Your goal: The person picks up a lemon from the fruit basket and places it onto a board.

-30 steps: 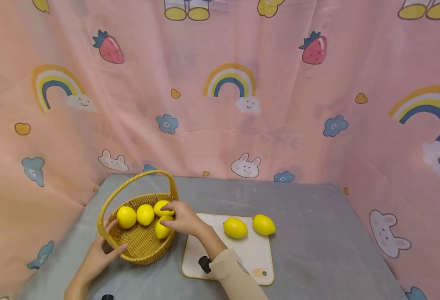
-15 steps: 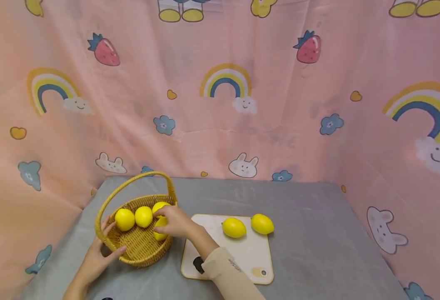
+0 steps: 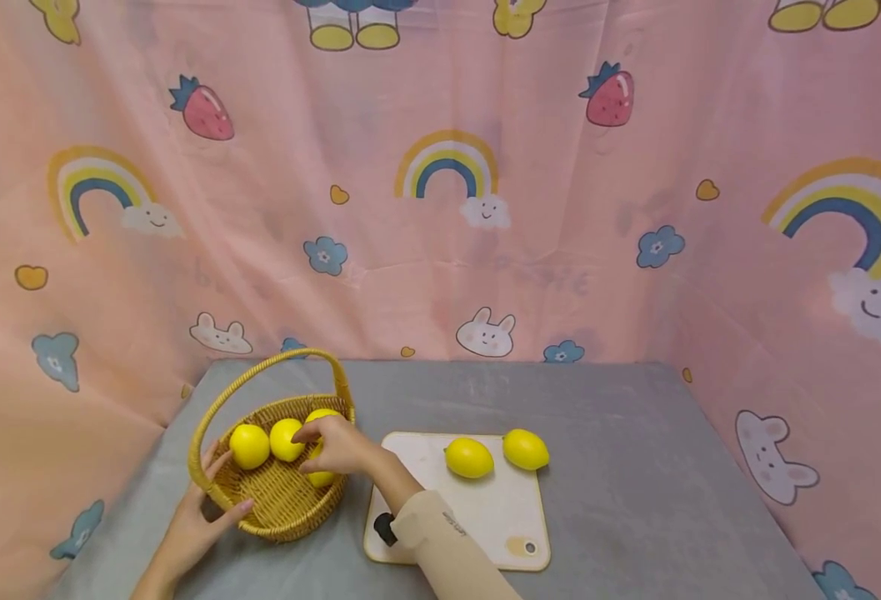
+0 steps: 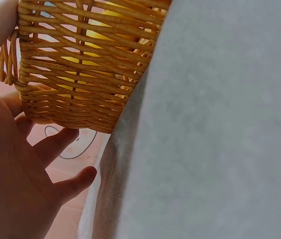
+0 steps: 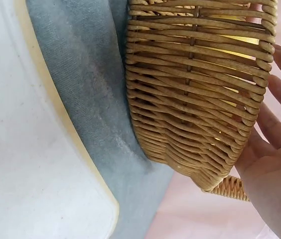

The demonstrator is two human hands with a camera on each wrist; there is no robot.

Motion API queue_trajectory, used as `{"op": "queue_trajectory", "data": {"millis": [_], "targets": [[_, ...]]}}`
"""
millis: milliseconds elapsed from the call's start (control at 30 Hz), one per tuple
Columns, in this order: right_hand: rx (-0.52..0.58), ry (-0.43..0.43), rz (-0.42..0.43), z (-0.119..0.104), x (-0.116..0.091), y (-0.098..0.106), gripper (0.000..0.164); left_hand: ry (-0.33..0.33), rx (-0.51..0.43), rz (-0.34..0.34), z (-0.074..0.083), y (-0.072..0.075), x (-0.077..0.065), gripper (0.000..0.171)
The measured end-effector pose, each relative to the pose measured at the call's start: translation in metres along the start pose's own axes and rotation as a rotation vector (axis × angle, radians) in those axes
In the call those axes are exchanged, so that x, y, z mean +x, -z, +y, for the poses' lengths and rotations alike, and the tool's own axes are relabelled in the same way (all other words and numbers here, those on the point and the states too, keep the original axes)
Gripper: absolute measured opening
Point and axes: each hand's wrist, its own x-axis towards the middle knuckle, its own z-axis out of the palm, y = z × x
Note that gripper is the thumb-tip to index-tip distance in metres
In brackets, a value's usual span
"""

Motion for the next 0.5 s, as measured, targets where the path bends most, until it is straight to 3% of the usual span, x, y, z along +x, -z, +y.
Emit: {"op": "queue_trajectory", "data": {"millis": [300,500], "targets": [[-0.175,-0.002,-0.030,-0.0008,-0.0009,-0.0015,0.038,0.020,-0.004,-0.007,-0.0024,-0.0024,-0.0007,0.083],[-0.227,-0.032,-0.090,-0.0057,-0.0020,-0.0012,0.039,0.020,0.007,-0.004,-0.0029,-0.0014,0.0002,0.083]]}}
